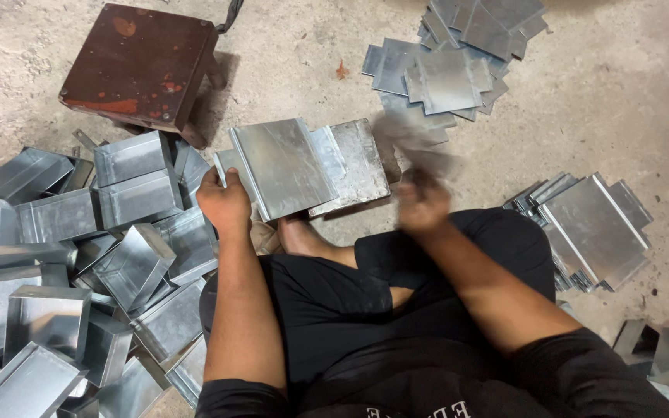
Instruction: The person sits on the floor and uses a hammer to repeatedly strike a stack of rectangular metal sheets placed on a small wooden block. The person holds the stack with their left hand and strikes it with the hammer in their right hand, occasionally adjusting the stack's position.
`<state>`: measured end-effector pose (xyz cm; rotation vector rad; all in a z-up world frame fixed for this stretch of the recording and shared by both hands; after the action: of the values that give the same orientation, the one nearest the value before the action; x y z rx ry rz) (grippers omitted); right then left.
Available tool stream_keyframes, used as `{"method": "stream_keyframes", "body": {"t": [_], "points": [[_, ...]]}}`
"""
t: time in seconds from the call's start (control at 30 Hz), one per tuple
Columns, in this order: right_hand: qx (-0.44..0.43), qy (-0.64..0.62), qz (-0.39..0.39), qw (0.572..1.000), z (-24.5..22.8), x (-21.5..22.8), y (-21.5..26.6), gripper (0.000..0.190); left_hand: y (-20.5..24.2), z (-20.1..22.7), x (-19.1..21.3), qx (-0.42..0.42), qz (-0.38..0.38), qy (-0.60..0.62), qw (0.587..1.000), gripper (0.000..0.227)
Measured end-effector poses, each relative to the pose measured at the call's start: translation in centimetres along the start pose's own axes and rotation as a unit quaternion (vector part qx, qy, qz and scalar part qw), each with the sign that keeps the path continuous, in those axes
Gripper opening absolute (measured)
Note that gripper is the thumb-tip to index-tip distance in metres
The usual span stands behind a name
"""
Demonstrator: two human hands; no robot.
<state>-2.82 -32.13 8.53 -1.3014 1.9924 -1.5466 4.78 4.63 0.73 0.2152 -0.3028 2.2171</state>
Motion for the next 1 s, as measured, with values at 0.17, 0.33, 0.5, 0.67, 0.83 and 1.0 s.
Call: {"method": "stream_keyframes", "body": {"t": [0.17, 0.33, 0.5, 0.67, 0.83, 1.0], "points": [[-0.345, -0.045, -0.246, 0.905, 2.9, -4.5, 2.1, 0.040, -0.2, 0.4, 0.2, -0.025, 0.005, -0.066, 0.998, 0.028], [-0.152, -0.096, -0.092, 0.979, -0.4, 1.4, -5.5, 0.036, 0.0, 0.5, 0.3, -0.072, 0.019, -0.028, 0.997, 0.030], [-0.151, -0.230, 0.048, 0.960, 0.8, 1.4, -1.9, 0.019, -0.4, -0.9, 0.1, 0.019, 0.001, -0.105, 0.994, 0.027], [-0.280, -0.026, -0.221, 0.934, 3.4, -4.1, 4.2, 0.035, -0.2, 0.6, 0.2, -0.037, 0.016, -0.059, 0.997, 0.025], [-0.335, -0.089, -0.174, 0.922, 3.6, -1.8, 3.1, 0.040, 0.2, 0.8, 0.5, -0.025, 0.003, -0.046, 0.999, 0.023], [-0.186, -0.115, -0.128, 0.967, 2.3, -1.3, 2.5, 0.036, 0.1, 1.2, 0.4, -0.038, 0.020, -0.071, 0.997, 0.025]]}}
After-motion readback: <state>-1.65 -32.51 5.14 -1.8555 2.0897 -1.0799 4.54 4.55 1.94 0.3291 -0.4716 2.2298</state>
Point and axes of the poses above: each hand's wrist, its own y-axis away from the middle knuckle, its own x-axis out of the back of the hand, z = x × y, the point moved 7 cm from there along -y, towards the middle knuckle, and after that the axes turned 1 degree about z, right-handed, at the moved point
